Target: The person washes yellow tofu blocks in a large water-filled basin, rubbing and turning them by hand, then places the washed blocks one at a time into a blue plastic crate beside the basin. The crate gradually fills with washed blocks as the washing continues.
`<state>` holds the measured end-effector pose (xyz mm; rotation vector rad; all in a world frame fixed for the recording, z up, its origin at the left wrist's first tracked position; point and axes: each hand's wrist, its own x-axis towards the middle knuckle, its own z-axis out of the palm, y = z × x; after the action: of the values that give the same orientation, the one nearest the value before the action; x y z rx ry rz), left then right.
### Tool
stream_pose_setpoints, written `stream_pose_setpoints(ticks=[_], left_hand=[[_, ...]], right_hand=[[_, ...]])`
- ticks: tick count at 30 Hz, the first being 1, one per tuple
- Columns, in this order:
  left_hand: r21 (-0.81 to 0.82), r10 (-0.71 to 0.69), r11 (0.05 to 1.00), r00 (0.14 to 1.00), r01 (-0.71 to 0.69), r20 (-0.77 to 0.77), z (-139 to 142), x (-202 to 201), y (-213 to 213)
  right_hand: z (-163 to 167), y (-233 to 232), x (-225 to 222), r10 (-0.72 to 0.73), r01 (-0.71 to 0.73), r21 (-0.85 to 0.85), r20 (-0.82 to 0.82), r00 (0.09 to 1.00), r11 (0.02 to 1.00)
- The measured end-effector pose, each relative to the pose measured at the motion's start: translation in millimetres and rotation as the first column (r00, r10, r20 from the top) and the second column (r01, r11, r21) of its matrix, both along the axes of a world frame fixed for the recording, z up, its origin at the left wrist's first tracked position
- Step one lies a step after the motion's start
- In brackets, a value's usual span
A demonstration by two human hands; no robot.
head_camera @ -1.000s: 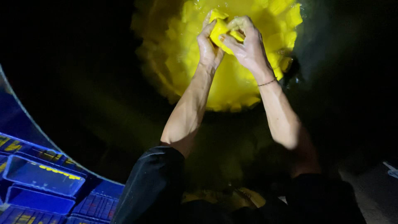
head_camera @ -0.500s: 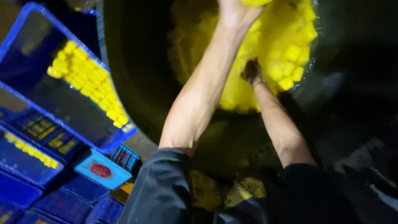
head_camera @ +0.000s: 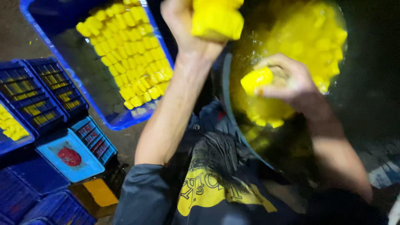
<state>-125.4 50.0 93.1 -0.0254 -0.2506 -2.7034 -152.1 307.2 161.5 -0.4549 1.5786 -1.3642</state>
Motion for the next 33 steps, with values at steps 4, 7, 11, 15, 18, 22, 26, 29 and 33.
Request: stream_pose_setpoints(ticks=[4, 7, 11, 15, 18, 22, 26, 29, 33], left_hand=[[0.171, -0.06, 0.984, 0.998, 0.057, 0.008, -23, 73, -20], [0.239, -0.124, 0.968, 0.977, 0.08, 0.174, -55, 127, -15], [0.519, -0.276, 0.842, 0.945, 0.148, 0.178, -84, 183, -30], [0.57, -0.259, 0.82, 0.922, 0.053, 0.287, -106, 199, -78], [0.54, -0.353, 0.841, 0.782, 0.025, 0.514, -156, 204, -130], [0.127, -0.117, 0.992, 0.572, 0.023, 0.812, -255, 219, -181], [-0.259, -0.016, 0.9, 0.621, 0.35, 0.784, -313, 235, -186], [-0.362, 0.058, 0.737, 0.481, 0.571, 0.875, -327, 240, -176], [-0.157, 0.168, 0.633, 0.064, 0.758, 0.984, -304, 216, -158]], right_hand=[[80, -97, 62, 0.272, -0.145, 0.282, -0.489, 0.829, 0.949], [61, -183, 91, 0.4, -0.164, 0.365, -0.844, 0.357, 0.916], [19, -246, 117, 0.403, -0.319, 0.283, -0.811, 0.424, 0.905], [-57, -276, 122, 0.553, -0.496, 0.249, -0.453, 0.699, 0.832], [-143, -313, 111, 0.522, -0.456, 0.296, -0.205, 0.828, 0.839], [-247, -369, 133, 0.395, -0.099, 0.634, -0.347, 0.851, 0.767], [-302, -382, 191, 0.595, 0.248, 0.668, -0.741, 0.311, 0.702], [-312, -359, 188, 0.418, 0.19, 0.681, -0.619, 0.664, 0.707], [-294, -314, 160, 0.233, -0.008, 0.377, -0.557, 0.797, 0.926]])
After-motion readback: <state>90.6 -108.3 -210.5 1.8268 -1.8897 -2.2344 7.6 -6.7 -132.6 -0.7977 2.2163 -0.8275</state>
